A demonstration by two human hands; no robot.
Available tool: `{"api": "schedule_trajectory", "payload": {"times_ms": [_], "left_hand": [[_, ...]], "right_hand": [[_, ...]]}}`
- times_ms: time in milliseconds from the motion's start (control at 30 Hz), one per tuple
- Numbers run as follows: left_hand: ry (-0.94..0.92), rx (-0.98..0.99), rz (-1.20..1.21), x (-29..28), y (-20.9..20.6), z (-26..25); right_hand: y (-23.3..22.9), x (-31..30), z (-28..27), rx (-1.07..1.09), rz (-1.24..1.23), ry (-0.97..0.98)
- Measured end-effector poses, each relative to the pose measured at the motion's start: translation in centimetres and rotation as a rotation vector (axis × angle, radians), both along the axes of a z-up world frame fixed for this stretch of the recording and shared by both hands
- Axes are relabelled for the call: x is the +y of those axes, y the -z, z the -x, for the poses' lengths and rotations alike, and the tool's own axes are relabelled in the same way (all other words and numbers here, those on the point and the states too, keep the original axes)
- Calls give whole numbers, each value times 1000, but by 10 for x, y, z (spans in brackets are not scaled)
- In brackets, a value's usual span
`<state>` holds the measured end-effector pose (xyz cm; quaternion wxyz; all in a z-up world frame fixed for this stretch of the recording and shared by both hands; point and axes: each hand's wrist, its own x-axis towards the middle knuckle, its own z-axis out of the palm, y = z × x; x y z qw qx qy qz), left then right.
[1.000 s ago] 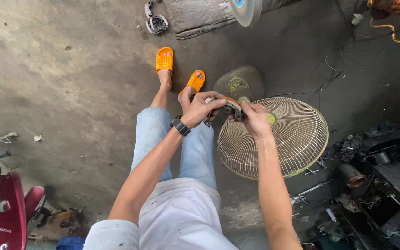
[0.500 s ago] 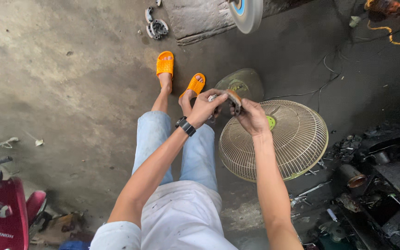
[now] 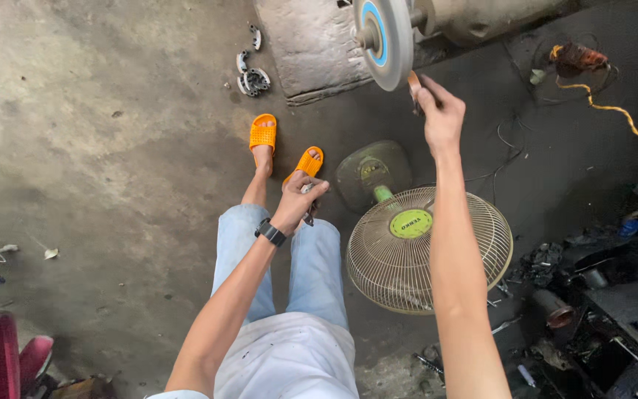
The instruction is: The person grinds several small metal parts against a rotating bench grinder wheel. They hold each part with both hands, pressing it against the spinning wheel to smooth or shape the edges, then set the part down and pick up another. The person repeats this process for multiple parts throughout the video.
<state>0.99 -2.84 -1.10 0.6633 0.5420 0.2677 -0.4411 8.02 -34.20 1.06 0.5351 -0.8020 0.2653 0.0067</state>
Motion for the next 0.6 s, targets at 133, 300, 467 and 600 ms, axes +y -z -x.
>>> {"api": "schedule_trajectory", "payload": {"times_ms": [133,300,467,600], "left_hand": [[199,-58,-120,1,-31,-15],[196,48,-122,4,-33,-19],[72,117,-53,8,-24,-14],[48,61,-37,12,-21,-9]], "right_hand": [[0,9,-29,140,2,-42],[4,8,-35,112,16,-33],[37,-4,-22,138,54,18],[59,-20,-12,109,139,12]]}}
